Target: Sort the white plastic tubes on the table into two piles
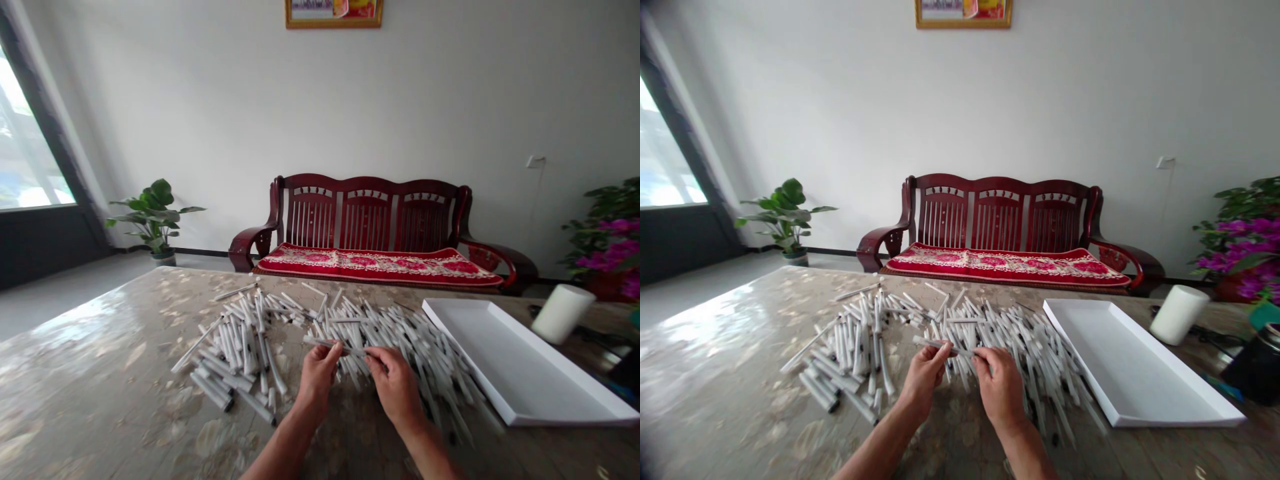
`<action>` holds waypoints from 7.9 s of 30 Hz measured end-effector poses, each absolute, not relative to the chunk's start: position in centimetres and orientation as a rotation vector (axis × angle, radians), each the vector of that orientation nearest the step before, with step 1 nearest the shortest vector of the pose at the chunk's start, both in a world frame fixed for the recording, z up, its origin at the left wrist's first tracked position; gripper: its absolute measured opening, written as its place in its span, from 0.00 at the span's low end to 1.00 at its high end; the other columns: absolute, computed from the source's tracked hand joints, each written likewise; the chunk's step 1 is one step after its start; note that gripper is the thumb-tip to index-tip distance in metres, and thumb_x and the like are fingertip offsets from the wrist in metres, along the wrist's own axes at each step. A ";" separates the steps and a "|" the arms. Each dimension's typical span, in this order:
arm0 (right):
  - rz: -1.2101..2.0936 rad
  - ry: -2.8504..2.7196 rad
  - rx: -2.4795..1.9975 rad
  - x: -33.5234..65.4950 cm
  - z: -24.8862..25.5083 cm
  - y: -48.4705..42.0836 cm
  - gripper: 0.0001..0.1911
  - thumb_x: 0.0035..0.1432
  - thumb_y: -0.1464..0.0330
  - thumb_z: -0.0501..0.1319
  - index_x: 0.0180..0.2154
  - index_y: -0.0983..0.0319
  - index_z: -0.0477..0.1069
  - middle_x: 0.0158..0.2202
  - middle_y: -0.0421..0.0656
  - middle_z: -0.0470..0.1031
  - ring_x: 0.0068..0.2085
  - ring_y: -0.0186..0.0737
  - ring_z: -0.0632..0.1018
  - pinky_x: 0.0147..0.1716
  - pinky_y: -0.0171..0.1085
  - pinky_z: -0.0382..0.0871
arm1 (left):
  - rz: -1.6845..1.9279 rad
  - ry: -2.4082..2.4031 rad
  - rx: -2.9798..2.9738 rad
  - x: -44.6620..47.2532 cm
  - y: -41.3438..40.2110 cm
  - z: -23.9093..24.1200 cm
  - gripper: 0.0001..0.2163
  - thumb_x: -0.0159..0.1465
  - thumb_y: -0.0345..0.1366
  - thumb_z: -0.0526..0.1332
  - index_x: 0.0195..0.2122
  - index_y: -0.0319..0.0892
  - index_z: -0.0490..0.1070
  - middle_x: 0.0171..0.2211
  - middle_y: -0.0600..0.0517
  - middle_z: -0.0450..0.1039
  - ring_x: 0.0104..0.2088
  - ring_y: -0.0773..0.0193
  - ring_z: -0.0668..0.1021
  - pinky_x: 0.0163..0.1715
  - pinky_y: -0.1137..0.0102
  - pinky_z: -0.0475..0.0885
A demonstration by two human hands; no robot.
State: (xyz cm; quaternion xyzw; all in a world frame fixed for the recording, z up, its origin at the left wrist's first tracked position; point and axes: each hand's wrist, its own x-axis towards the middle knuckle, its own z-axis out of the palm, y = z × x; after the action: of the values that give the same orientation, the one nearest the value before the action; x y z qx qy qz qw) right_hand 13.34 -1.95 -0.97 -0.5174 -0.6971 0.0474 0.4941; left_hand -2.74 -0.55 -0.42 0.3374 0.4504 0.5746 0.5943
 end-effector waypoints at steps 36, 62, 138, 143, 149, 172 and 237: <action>0.772 -1.713 -1.266 13.5 0.5 -2.9 0.24 0.67 0.53 0.49 0.30 0.61 0.74 0.20 0.38 0.70 0.22 0.36 0.70 0.21 0.32 0.60 | 1.500 0.804 0.804 -4.0 -1.0 1.7 0.23 0.53 0.54 0.68 0.39 0.38 0.76 0.37 0.45 0.78 0.26 0.71 0.69 0.24 0.75 0.63; 0.433 -1.807 -1.294 13.0 -0.4 -2.7 0.19 0.62 0.68 0.53 0.49 0.59 0.77 0.31 0.45 0.82 0.30 0.42 0.81 0.34 0.37 0.75 | 1.585 1.124 0.915 -3.4 -0.2 0.1 0.18 0.51 0.52 0.66 0.29 0.40 0.75 0.21 0.56 0.69 0.23 0.68 0.69 0.23 0.74 0.63; 0.132 -1.894 -1.392 11.1 -0.7 -3.7 0.16 0.67 0.66 0.50 0.37 0.59 0.77 0.30 0.44 0.80 0.33 0.40 0.80 0.32 0.33 0.65 | 1.450 0.927 0.694 -3.7 -0.8 0.6 0.23 0.41 0.51 0.76 0.26 0.38 0.73 0.24 0.53 0.76 0.22 0.72 0.74 0.24 0.77 0.71; -0.103 -1.879 -1.419 11.9 -0.7 -3.4 0.15 0.66 0.67 0.52 0.42 0.59 0.77 0.34 0.46 0.80 0.36 0.43 0.79 0.37 0.37 0.67 | 1.503 0.965 0.541 -4.3 -0.2 0.5 0.24 0.35 0.50 0.77 0.24 0.38 0.72 0.21 0.56 0.72 0.21 0.74 0.73 0.23 0.78 0.71; -0.060 -1.881 -1.346 11.7 0.1 -3.5 0.14 0.67 0.66 0.52 0.45 0.60 0.75 0.41 0.47 0.79 0.43 0.45 0.76 0.45 0.41 0.65 | 1.444 0.906 0.568 -3.2 -0.9 0.4 0.23 0.39 0.49 0.77 0.26 0.38 0.72 0.27 0.53 0.76 0.23 0.73 0.74 0.24 0.78 0.71; 0.811 -0.970 -1.204 13.1 0.2 -2.1 0.22 0.51 0.48 0.63 0.33 0.61 0.74 0.25 0.45 0.79 0.25 0.45 0.79 0.19 0.37 0.71 | 1.551 1.450 1.311 -4.4 -0.8 -0.1 0.21 0.58 0.41 0.65 0.54 0.47 0.72 0.45 0.47 0.75 0.40 0.58 0.77 0.40 0.65 0.72; 0.522 -1.563 -1.392 13.2 -0.5 -1.3 0.19 0.63 0.55 0.52 0.31 0.58 0.76 0.24 0.43 0.78 0.26 0.43 0.79 0.26 0.36 0.71 | 1.478 0.953 0.586 -2.1 0.0 -0.1 0.25 0.37 0.53 0.76 0.26 0.37 0.75 0.21 0.56 0.71 0.18 0.76 0.67 0.16 0.80 0.56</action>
State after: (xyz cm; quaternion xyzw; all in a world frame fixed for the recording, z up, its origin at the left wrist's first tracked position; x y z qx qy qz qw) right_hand 13.18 -1.29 -0.48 -0.5686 -0.6386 0.2132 0.4727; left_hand -2.05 -0.04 -0.05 0.2527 0.4112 0.6378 0.6003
